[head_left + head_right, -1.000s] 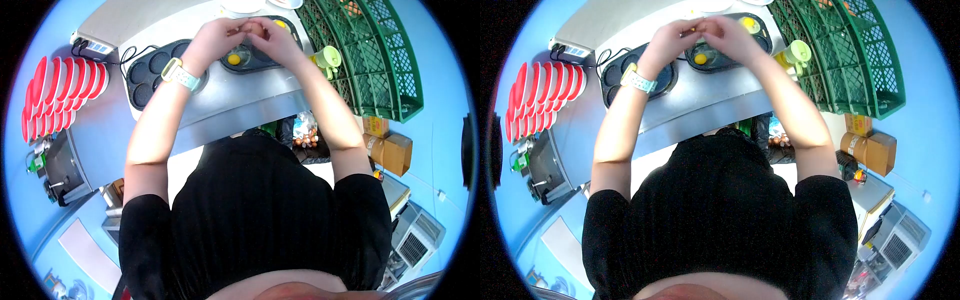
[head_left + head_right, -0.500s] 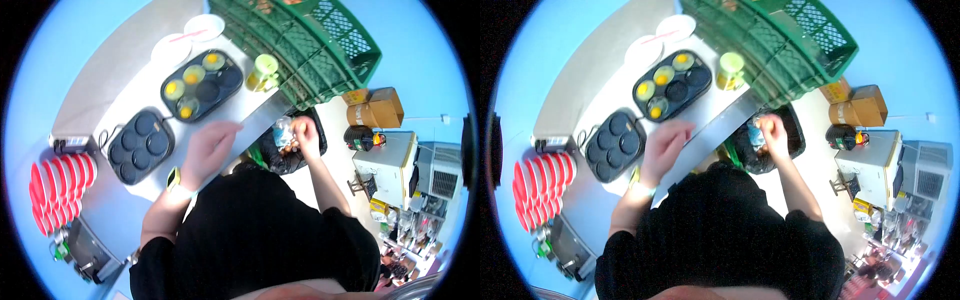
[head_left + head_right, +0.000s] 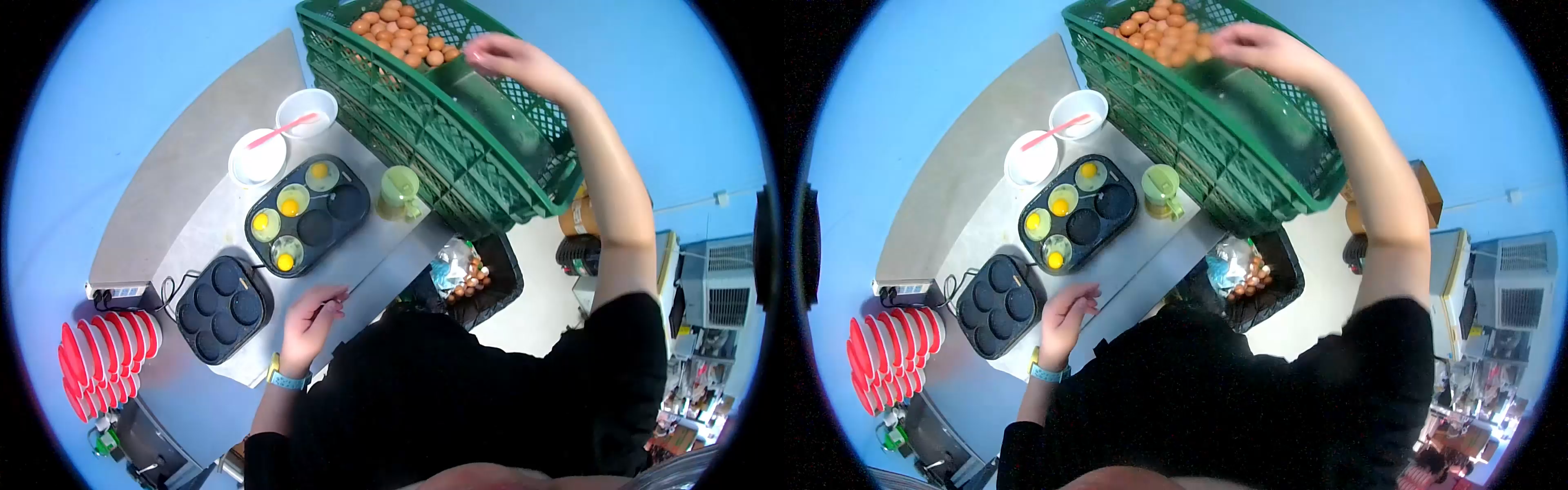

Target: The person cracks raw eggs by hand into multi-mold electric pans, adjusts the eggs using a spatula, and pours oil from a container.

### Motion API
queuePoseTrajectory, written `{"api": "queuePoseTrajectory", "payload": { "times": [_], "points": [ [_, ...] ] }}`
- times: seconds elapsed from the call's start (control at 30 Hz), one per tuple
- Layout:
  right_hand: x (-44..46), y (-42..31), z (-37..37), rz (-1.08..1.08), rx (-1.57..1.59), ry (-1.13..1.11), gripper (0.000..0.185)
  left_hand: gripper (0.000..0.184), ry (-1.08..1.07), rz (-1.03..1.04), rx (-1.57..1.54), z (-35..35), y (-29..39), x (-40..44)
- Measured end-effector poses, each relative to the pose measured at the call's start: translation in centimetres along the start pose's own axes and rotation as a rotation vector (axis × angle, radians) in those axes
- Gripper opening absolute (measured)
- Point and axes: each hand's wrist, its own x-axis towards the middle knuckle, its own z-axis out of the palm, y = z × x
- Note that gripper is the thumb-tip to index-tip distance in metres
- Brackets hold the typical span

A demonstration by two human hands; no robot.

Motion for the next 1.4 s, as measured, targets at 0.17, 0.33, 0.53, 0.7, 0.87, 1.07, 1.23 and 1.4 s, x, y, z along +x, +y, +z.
{"api": "queuePoseTrajectory", "payload": {
  "times": [0.17,0.33,0.53,0.7,0.87,1.07,1.23,1.4],
  "points": [
    [15.1,4.6,4.7,0.481,-0.48,-0.621,0.031,0.024,0.21,-0.021,-0.061,-0.1,-0.6,0.0],
    [19.6,13.1,9.5,0.364,-0.935,-0.675,0.036,0.023,0.361,-0.03,-0.084,-0.3,-1.7,-1.0],
    [20.9,15.0,9.1,0.502,-0.897,-0.655,0.039,0.023,0.408,-0.043,-0.099,-0.5,-2.3,-0.9],
    [21.0,15.0,9.8,0.506,-0.872,-0.672,0.042,0.023,0.397,-0.011,-0.073,-0.7,-2.3,-0.3],
    [20.2,14.7,10.2,0.512,-0.768,-0.666,0.045,0.022,0.405,-0.019,-0.05,-0.4,-1.8,-0.6],
    [17.7,10.4,6.1,0.649,-0.185,-0.44,0.042,0.021,0.369,-0.004,-0.018,-1.3,-2.2,-1.6],
    [10.4,2.9,-0.1,0.405,0.544,0.015,0.052,0.027,0.327,-0.059,-0.377,-1.9,-2.3,-1.3],
    [-2.8,-12.7,12.7,-0.032,-0.063,-0.007,0.039,0.053,-0.079,-0.26,-1.232,0.9,2.6,2.7]
  ]
}}
